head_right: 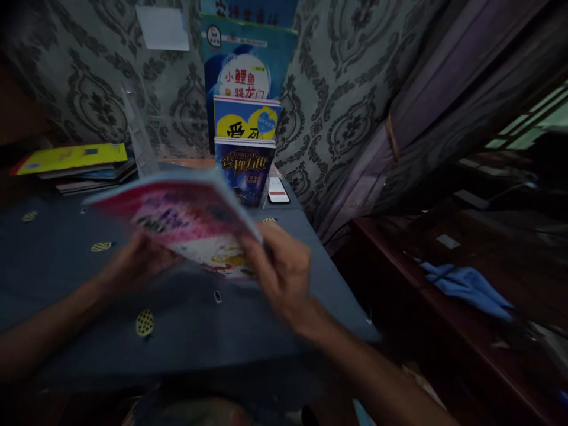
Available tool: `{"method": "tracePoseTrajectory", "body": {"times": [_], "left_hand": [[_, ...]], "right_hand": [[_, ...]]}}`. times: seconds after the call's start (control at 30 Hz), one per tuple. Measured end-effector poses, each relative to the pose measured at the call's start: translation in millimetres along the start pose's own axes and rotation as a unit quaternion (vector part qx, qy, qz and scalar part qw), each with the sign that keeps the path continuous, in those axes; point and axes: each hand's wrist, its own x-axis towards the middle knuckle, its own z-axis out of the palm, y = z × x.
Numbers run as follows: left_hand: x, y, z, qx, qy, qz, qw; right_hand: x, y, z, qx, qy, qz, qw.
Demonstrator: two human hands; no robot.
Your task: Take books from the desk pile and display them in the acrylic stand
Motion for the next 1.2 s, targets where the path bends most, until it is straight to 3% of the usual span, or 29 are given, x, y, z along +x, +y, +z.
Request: {"method": "tracePoseTrajectory", "body": {"times": [0.1,0.23,0.37,0.5,0.57,0.63,0.7,0.77,0.87,0.97,1.03,1.2], "left_hand": [[8.6,12.8,2.9,-0.136,0.009,0.006,0.991],[13.9,9.2,3.6,-0.134,0.01,-0.001,0.991],[8.8,-25.9,-1.4,0.01,0.016,-0.031,0.999],[3.3,-50.6,-12.7,0.073,-0.048,-0.143,0.986],[4.3,-48.9,-19.6,0.107,-0.068,-0.156,0.979],[7.3,-39.4,-24.8,0.218,-0.061,-0.138,0.964],[11.7,-26.8,-25.2,0.348,-0.046,-0.1,0.931],[17.5,-16.0,-18.4,0.395,-0.055,-0.043,0.916],[29.2,-7.5,2.5,0.287,-0.095,-0.003,0.953],[43.1,-3.7,22.0,0.148,-0.108,-0.068,0.981],[51.2,-0.3,27.6,0.078,-0.118,-0.138,0.98],[61.5,8.4,23.2,-0.018,-0.147,-0.215,0.965]], "right_hand": [[24.9,15.6,11.3,0.141,0.085,0.133,0.977],[37.4,49.0,31.3,0.303,0.007,0.251,0.919],[19.4,85.0,56.2,0.285,-0.089,0.294,0.908],[2.6,108.4,76.8,0.267,-0.136,0.313,0.901],[1.5,114.4,81.5,0.269,-0.153,0.321,0.895],[3.2,117.2,83.0,0.274,-0.17,0.326,0.889],[4.9,117.8,83.0,0.278,-0.179,0.332,0.883],[5.8,116.8,82.4,0.283,-0.177,0.341,0.879],[6.2,114.4,79.7,0.318,-0.164,0.373,0.856],[6.2,112.8,73.8,0.397,-0.171,0.388,0.814],[5.3,112.0,69.9,0.44,-0.187,0.365,0.799],[1.4,108.9,68.2,0.439,-0.235,0.291,0.817]]}}
